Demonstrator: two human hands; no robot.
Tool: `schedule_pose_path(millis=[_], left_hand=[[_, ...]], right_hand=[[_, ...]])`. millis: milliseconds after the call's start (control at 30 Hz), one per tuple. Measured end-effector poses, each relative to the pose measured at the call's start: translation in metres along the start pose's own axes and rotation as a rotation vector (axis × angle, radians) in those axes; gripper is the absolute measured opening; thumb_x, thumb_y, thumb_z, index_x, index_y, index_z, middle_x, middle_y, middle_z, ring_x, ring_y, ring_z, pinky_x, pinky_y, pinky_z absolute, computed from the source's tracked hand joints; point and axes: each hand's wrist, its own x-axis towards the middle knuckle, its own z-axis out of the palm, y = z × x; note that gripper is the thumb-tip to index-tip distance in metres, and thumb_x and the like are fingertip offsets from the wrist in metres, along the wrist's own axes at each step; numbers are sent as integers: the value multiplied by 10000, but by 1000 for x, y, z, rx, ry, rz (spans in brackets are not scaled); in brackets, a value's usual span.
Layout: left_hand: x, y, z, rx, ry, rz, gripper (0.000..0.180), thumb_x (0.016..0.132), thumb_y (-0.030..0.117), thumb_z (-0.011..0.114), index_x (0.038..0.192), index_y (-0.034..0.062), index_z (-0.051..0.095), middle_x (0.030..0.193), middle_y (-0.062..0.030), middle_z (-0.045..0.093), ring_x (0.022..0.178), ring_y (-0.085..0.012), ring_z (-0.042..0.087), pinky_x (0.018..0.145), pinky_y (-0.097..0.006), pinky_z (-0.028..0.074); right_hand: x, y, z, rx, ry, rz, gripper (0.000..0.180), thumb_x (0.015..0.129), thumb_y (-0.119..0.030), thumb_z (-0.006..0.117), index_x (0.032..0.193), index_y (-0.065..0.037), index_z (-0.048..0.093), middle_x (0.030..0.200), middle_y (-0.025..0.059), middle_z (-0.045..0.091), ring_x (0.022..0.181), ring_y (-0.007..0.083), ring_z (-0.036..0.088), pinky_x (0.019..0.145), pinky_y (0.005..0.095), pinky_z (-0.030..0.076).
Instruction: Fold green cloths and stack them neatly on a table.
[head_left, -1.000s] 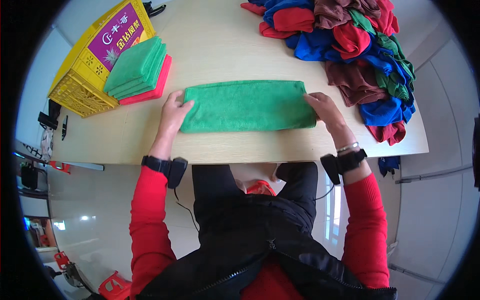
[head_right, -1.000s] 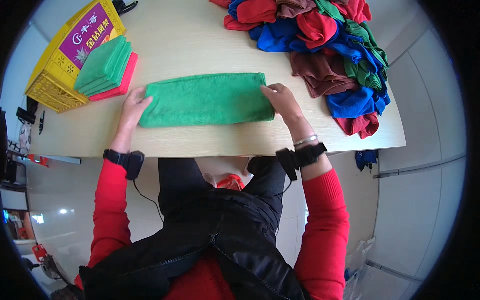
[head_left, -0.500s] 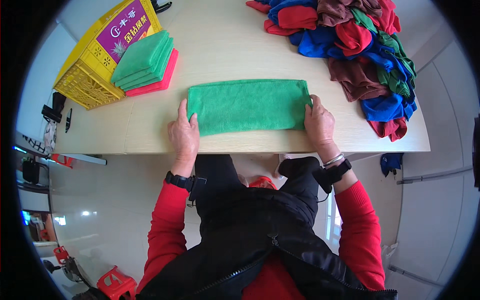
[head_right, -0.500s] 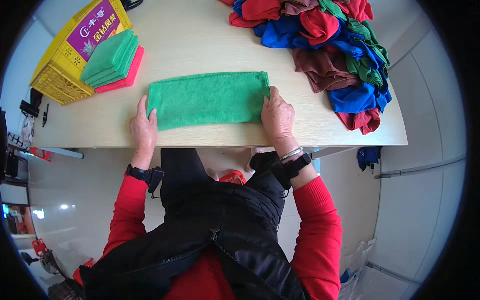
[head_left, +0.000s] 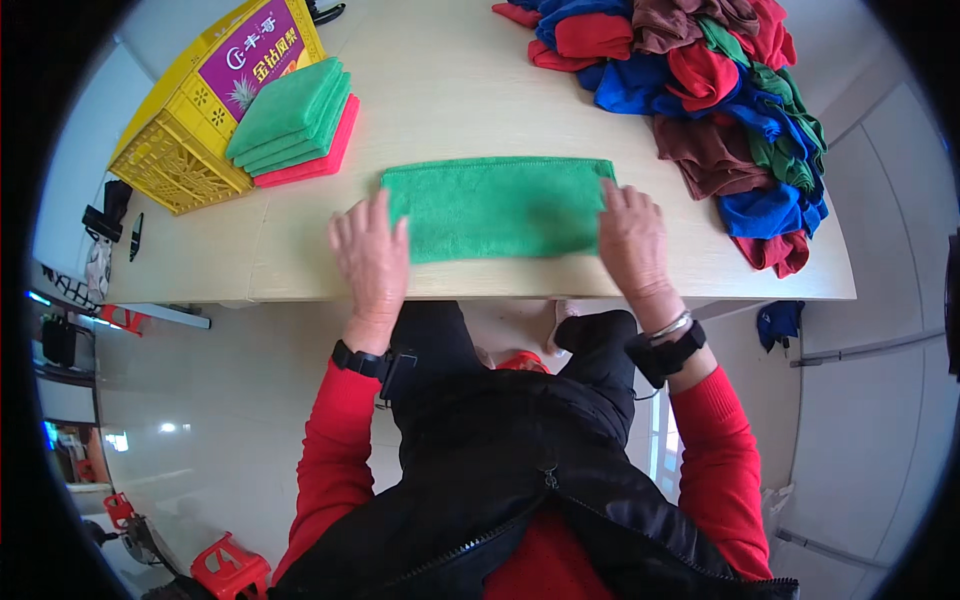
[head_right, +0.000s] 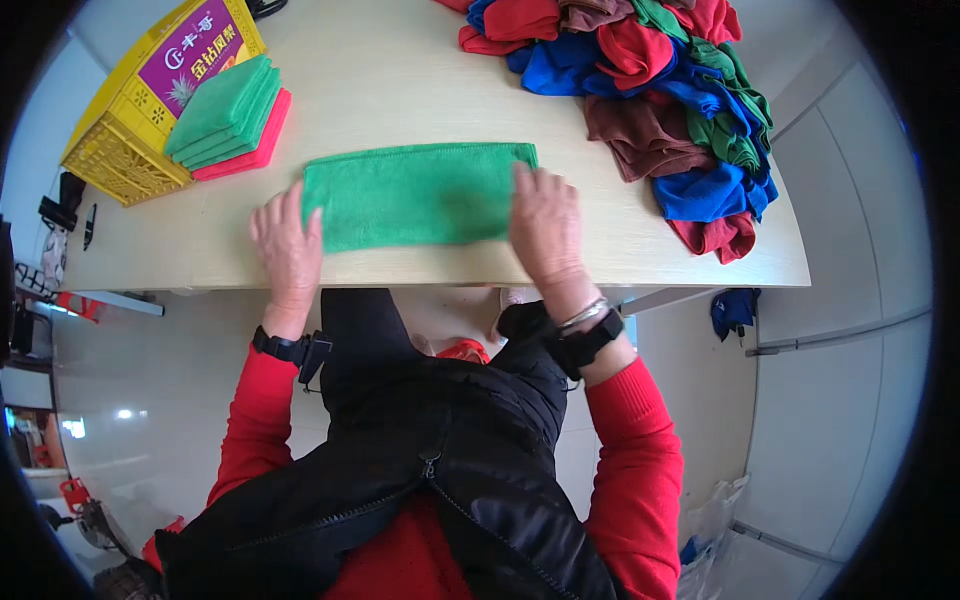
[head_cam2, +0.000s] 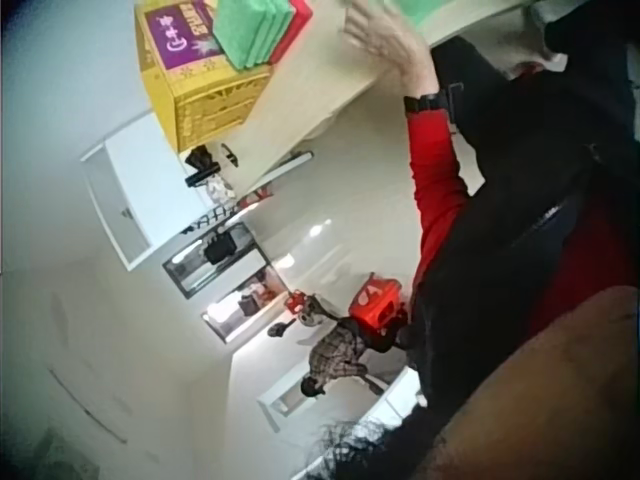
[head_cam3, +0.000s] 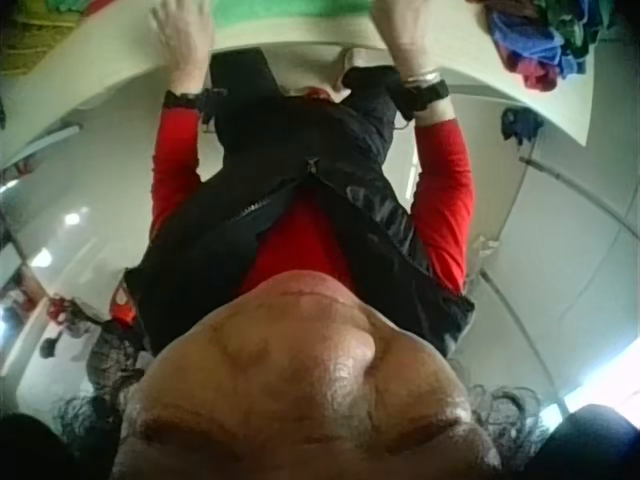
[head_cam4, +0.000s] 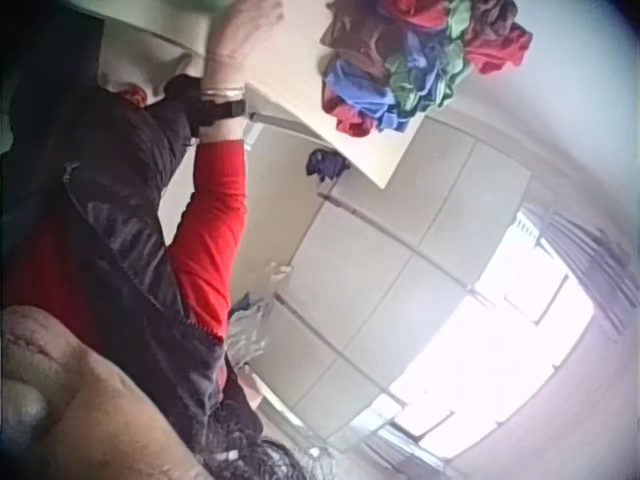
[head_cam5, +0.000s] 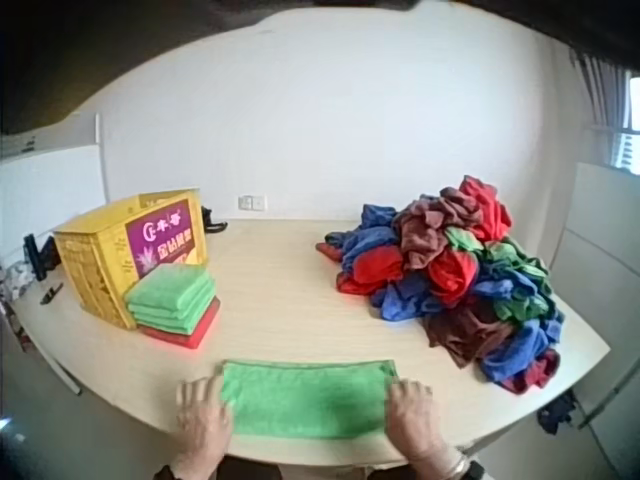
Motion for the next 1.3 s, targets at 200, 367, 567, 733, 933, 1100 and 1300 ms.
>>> schedule_pose_path(millis=[200,367,567,733,933,1100,1300], left_hand=[[9,63,22,-406,-226,434,424,835,142,720,1228,34,605,1279,-161,577,1216,-323,518,1076,-461,387],[-20,46,5,-456,-344,437,488,831,150,724,1288,49,585,1358,-157,544,1294,-320,484,1118,-460,358],[-24,40,-5,-431,-376,456,596,824,130,724,1381,65,523,1455,-141,480,1352,-324,442,1140,-483,333],[-33,37,3,-418,-439,513,622,819,140,730,1397,76,510,1478,-130,460,1361,-324,435,1143,-495,326],[-31,60,2,-431,-424,534,634,865,300,700,1427,93,493,1511,-116,432,1390,-317,404,1158,-522,283],[-39,50,-1,-401,-520,546,658,897,356,648,1472,102,452,1552,-122,387,1435,-319,348,1183,-527,227],[-23,8,5,-309,-455,364,616,969,427,549,1471,86,447,1545,-146,387,1426,-335,353,1175,-542,232]], right_hand=[[8,-82,21,287,-130,-133,437,830,-118,635,1255,-34,582,1171,146,601,1092,327,564,941,448,460],[-22,-71,-2,268,-98,-167,501,825,-139,654,1304,-30,558,1318,157,554,1248,337,506,1044,464,406],[-42,-46,-12,238,-200,-306,608,848,-206,676,1403,-51,483,1463,154,459,1370,347,417,1123,503,335],[-51,-47,-7,262,-249,-330,643,865,-266,680,1433,-65,454,1502,143,423,1402,346,382,1148,517,302],[-41,-57,-5,240,-279,-296,663,899,-353,636,1464,-75,427,1526,140,397,1430,351,344,1163,531,272],[-48,-50,2,245,-316,-283,658,933,-388,587,1483,-76,407,1548,141,374,1448,357,316,1175,525,255],[-36,-23,17,203,-218,-133,623,970,-406,537,1485,-79,406,1561,139,361,1454,363,306,1184,522,240]])
